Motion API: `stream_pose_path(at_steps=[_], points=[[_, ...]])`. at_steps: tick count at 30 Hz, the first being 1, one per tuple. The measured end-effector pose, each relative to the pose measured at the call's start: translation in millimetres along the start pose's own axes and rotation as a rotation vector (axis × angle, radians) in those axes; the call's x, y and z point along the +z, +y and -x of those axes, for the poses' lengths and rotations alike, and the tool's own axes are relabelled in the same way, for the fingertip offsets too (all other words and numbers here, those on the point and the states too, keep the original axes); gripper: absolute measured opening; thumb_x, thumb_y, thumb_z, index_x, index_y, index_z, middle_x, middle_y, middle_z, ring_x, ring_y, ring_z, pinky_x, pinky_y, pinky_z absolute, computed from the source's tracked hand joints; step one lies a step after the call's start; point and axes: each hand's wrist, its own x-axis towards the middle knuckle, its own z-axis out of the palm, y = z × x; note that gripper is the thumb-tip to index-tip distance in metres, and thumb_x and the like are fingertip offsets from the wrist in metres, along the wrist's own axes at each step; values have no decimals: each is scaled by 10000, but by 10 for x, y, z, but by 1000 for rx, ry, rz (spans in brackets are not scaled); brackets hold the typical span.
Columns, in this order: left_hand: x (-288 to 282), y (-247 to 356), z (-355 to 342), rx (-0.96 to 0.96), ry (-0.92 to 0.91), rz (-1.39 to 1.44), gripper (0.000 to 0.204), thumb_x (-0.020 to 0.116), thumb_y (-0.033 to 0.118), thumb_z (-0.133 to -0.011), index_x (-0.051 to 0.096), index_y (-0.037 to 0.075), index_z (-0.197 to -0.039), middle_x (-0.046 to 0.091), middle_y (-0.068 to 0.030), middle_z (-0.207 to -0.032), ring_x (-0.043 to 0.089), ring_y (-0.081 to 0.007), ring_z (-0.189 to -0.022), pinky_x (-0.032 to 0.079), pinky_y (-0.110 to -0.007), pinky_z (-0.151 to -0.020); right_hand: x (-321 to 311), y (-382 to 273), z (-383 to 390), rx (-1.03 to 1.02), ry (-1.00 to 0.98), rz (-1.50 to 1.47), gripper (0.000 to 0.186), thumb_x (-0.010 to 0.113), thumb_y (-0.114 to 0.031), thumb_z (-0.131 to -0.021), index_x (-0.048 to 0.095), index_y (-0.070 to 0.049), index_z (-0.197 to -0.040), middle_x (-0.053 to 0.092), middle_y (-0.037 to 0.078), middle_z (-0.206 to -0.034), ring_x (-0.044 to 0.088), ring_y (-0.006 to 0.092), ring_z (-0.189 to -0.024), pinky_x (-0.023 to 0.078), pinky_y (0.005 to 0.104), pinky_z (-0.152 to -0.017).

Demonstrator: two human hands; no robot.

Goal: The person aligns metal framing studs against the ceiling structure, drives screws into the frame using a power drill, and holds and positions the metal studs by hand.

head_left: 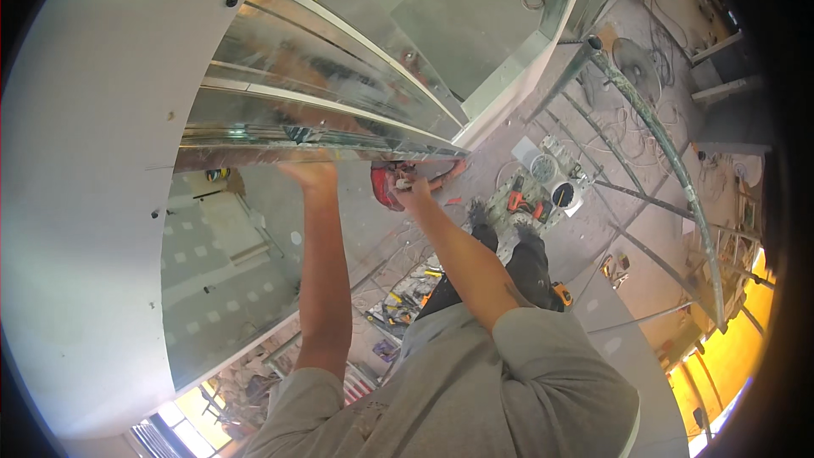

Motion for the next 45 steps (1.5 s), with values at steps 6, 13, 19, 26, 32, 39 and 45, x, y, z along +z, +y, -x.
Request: stream_pose_path(at_steps=[6, 13, 19, 26, 32, 39, 45], points=[[-281, 224, -40, 4, 14, 58, 633, 434, 576, -1011, 493, 97, -1420, 525, -88, -1416, 505, -276, -1277, 385, -427, -1120, 340, 271, 421, 68, -189, -139, 479, 359, 24, -920, 425, 85, -1390, 475, 255, -1416, 429, 451, -1357, 409, 535, -1124], [-894, -17, -143, -99, 5, 79, 539, 448, 520, -1024, 525, 127, -1386, 558, -63, -1363, 523, -247, -1247, 416, -429, -1088, 153, 268, 363, 126, -278, -156, 523, 388, -12, -900, 387, 143, -1400, 492, 291, -1412, 505, 446, -1301, 476, 493, -1078], [-1821, -1034, -238, -174, 65, -134, 542, 452, 536, -1025, 516, 134, -1384, 562, -61, -1340, 516, -242, -1257, 415, -423, -1098, 30, -116, 640, 193, -338, 475, 353, 459, -91, -964, 500, 92, -1263, 583, 264, -1295, 607, 393, -1170, 522, 477, -1027], [-1473, -1835, -74, -335, 97, -154, 546, 464, 504, -1026, 507, 114, -1405, 546, -80, -1406, 501, -261, -1297, 394, -430, -1130, -400, -1781, 2050, -79, -47, 733, 492, 542, -87, -922, 451, 102, -1367, 600, 255, -1252, 641, 381, -1095, 565, 439, -950], [-1479, -1948, -86, -384, 32, -137, 548, 463, 500, -1027, 503, 111, -1413, 539, -82, -1420, 498, -266, -1307, 388, -434, -1136, -810, -2328, 2640, -203, -24, 552, 522, 501, -20, -858, 451, 108, -1362, 597, 268, -1230, 645, 368, -1043, 572, 413, -913], [-1596, -1996, -130, -419, -11, -135, 551, 462, 494, -1029, 498, 108, -1421, 531, -84, -1437, 493, -271, -1318, 382, -438, -1143, -937, -2039, 2602, -181, 28, 548, 525, 486, 8, -848, 449, 112, -1361, 592, 283, -1223, 646, 365, -1024, 576, 420, -878], [-1706, -2045, -135, -441, -44, -137, 554, 462, 490, -1030, 494, 106, -1428, 524, -86, -1451, 490, -276, -1327, 377, -441, -1149, -1024, -2099, 2664, -156, -12, 522, 529, 499, -14, -874, 434, 132, -1379, 574, 292, -1252, 639, 364, -1042, 575, 414, -894]])
